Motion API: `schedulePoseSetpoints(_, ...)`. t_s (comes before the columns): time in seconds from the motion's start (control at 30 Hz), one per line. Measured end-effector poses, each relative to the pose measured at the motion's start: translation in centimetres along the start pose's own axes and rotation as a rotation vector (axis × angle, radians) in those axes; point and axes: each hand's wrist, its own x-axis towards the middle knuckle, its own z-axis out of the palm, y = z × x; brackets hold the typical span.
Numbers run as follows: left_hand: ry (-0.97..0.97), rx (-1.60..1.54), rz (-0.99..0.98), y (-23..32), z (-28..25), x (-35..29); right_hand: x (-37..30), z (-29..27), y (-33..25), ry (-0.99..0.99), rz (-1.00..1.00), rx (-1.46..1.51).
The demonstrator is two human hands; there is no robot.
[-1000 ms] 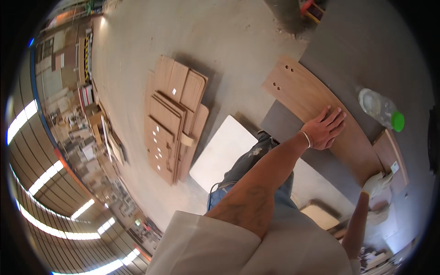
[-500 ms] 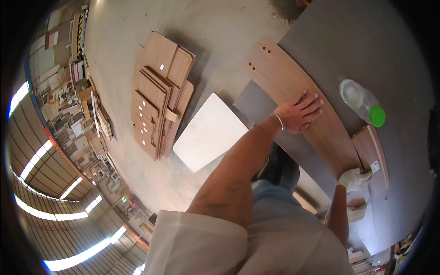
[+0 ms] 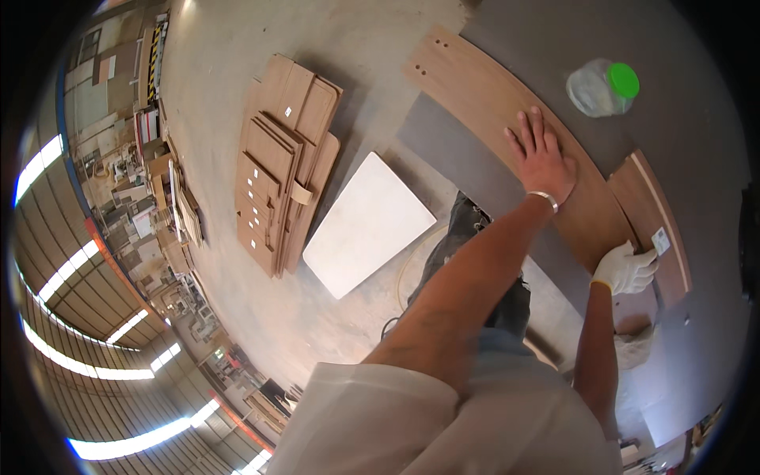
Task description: The person wipes multiple wooden panels on a workbench with a cloth. They pick up panels from a stack, wipe each one, and place them back. The person also uses a small tool to scrape or clean the edges of the panels.
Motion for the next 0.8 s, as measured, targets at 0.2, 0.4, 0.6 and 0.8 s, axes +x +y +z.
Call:
schedulePoseSetpoints(0.2, 0.057, 0.086, -0.044, 1.3, 1.2, -0.2, -0.2, 0.4, 0.1, 0.0, -0.003, 0.079)
schedulePoseSetpoints(0.4, 0.078, 0.137, -0.024, 1.5, 2.2, -0.4, -0.4, -0.1, 0.6, -0.018, 0.016, 0.076)
schedulePoseSetpoints(0.6, 0.133, 0.275, 0.004, 0.3, 2.1, -0.3, -0.3, -2.5, -1.0, -0.084, 0.063, 0.196)
schedulePoseSetpoints(0.8, 0.193, 0.316, 0.03, 1.4, 2.6, 0.0, 0.5, -2.5, 0.2, -0.038, 0.064, 0.287)
